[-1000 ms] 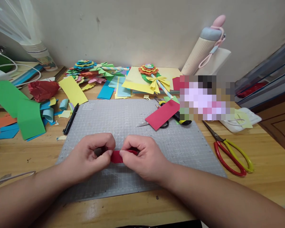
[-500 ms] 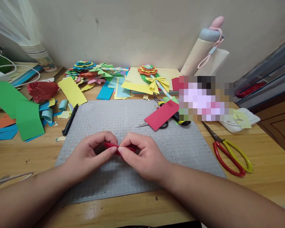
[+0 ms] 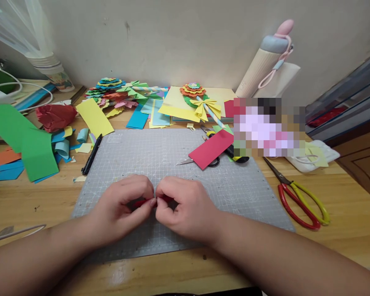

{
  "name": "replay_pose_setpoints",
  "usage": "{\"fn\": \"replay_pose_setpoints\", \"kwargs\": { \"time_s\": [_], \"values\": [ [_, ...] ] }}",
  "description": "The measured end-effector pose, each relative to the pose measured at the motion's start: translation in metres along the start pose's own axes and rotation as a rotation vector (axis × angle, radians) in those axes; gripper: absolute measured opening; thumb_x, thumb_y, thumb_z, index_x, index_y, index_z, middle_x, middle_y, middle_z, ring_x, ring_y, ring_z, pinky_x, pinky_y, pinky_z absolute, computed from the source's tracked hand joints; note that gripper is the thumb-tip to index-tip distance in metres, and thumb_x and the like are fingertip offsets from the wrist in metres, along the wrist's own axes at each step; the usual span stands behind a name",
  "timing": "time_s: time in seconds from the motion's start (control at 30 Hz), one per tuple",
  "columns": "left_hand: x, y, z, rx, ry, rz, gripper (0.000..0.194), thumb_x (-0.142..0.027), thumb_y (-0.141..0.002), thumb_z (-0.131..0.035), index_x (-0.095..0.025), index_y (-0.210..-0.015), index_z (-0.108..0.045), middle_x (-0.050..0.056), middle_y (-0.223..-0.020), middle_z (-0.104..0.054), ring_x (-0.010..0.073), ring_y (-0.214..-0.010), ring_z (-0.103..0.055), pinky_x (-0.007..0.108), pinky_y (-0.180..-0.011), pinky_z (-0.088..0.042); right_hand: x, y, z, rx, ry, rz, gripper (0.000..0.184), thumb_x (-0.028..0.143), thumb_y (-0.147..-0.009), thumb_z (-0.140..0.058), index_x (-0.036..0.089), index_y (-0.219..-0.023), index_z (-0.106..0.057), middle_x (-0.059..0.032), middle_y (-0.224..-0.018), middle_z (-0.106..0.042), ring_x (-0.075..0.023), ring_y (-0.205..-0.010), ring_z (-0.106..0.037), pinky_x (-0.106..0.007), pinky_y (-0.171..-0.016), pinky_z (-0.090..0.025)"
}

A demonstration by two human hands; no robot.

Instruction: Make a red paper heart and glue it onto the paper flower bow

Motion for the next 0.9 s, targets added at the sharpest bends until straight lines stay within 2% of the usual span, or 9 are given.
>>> {"fn": "replay_pose_setpoints", "kwargs": {
  "time_s": [0.13, 0.27, 0.37, 0.43, 0.53, 0.63, 0.77, 0.9],
  "values": [
    [-0.003, 0.002, 0.006, -0.052, 0.016, 0.005, 0.019, -0.014, -0.081, -0.049, -0.020, -0.064, -0.046, -0.003, -0.061, -0.049, 0.0120, -0.061, -0.044, 0.028, -0.062, -0.035, 0.003, -0.003, 0.006, -0.029, 0.018, 0.028, 0.014, 0.008, -0.070, -0.048, 0.020, -0.063, -0.046, 0.0038, -0.059, -0.047, -0.0091, -0.054, -0.042, -0.024, -0.051, -0.034],
    [0.008, 0.005, 0.019, -0.182, 0.133, 0.148, 0.019, -0.018, -0.085, -0.050, -0.021, -0.065, -0.048, -0.003, -0.064, -0.052, 0.0123, -0.061, -0.047, 0.027, -0.060, -0.036, -0.010, -0.008, 0.020, -0.120, 0.015, -0.090, 0.014, 0.008, -0.068, -0.048, 0.020, -0.061, -0.047, 0.0031, -0.058, -0.048, -0.0105, -0.055, -0.045, -0.025, -0.051, -0.035],
    [0.021, 0.006, 0.027, -0.300, 0.259, 0.268, 0.016, -0.025, -0.086, -0.053, -0.021, -0.071, -0.055, -0.002, -0.069, -0.056, 0.0131, -0.066, -0.050, 0.027, -0.063, -0.038, -0.029, -0.008, 0.027, -0.213, -0.172, -0.274, 0.012, 0.011, -0.073, -0.049, 0.020, -0.065, -0.048, 0.0026, -0.060, -0.051, -0.0120, -0.057, -0.053, -0.026, -0.053, -0.042],
    [0.029, 0.006, 0.028, -0.359, 0.352, 0.327, 0.014, -0.028, -0.084, -0.058, -0.020, -0.073, -0.060, -0.001, -0.072, -0.058, 0.0136, -0.070, -0.051, 0.027, -0.065, -0.039, -0.038, -0.006, 0.023, -0.221, -0.378, -0.374, 0.007, 0.020, -0.081, -0.051, 0.020, -0.074, -0.050, 0.0022, -0.064, -0.054, -0.0126, -0.057, -0.057, -0.026, -0.052, -0.046],
    [0.039, 0.004, 0.023, -0.397, 0.543, 0.400, 0.014, -0.030, -0.080, -0.064, -0.019, -0.070, -0.062, -0.001, -0.070, -0.059, 0.0126, -0.068, -0.051, 0.026, -0.065, -0.041, -0.038, -0.004, 0.005, -0.078, -0.596, -0.417, 0.015, 0.034, -0.087, -0.054, 0.020, -0.093, -0.053, -0.0014, -0.080, -0.060, -0.0136, -0.063, -0.061, -0.025, -0.050, -0.047],
    [0.043, 0.003, 0.013, -0.347, 0.688, 0.468, 0.016, -0.031, -0.077, -0.067, -0.019, -0.068, -0.062, -0.002, -0.066, -0.059, 0.0113, -0.063, -0.051, 0.024, -0.061, -0.041, -0.029, -0.002, -0.008, 0.059, -0.601, -0.373, 0.024, 0.035, -0.084, -0.060, 0.020, -0.103, -0.057, -0.0030, -0.086, -0.061, -0.0136, -0.069, -0.061, -0.023, -0.050, -0.046],
    [0.035, 0.000, 0.001, -0.181, 0.782, 0.456, 0.018, -0.032, -0.077, -0.066, -0.019, -0.068, -0.059, -0.001, -0.066, -0.062, 0.0120, -0.062, -0.054, 0.025, -0.061, -0.044, -0.027, -0.002, -0.009, 0.049, -0.670, -0.382, 0.012, 0.029, -0.087, -0.056, 0.018, -0.088, -0.061, -0.0002, -0.074, -0.060, -0.0104, -0.062, -0.056, -0.021, -0.047, -0.041],
    [0.027, 0.000, -0.008, -0.014, 0.705, 0.435, 0.018, -0.031, -0.078, -0.061, -0.018, -0.067, -0.057, 0.001, -0.069, -0.064, 0.0146, -0.068, -0.057, 0.028, -0.066, -0.045, -0.034, -0.002, -0.012, 0.065, -0.815, -0.478, 0.016, 0.029, -0.085, -0.056, 0.018, -0.074, -0.056, 0.0028, -0.063, -0.057, -0.0076, -0.050, -0.047, -0.021, -0.046, -0.038]
  ]
}}
Point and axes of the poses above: each hand's wrist, its own y-axis away from the middle knuckle, its own z-axis out of the back of the hand, x = y × z, the point moved 7 cm from there along -y, towards the middle knuckle
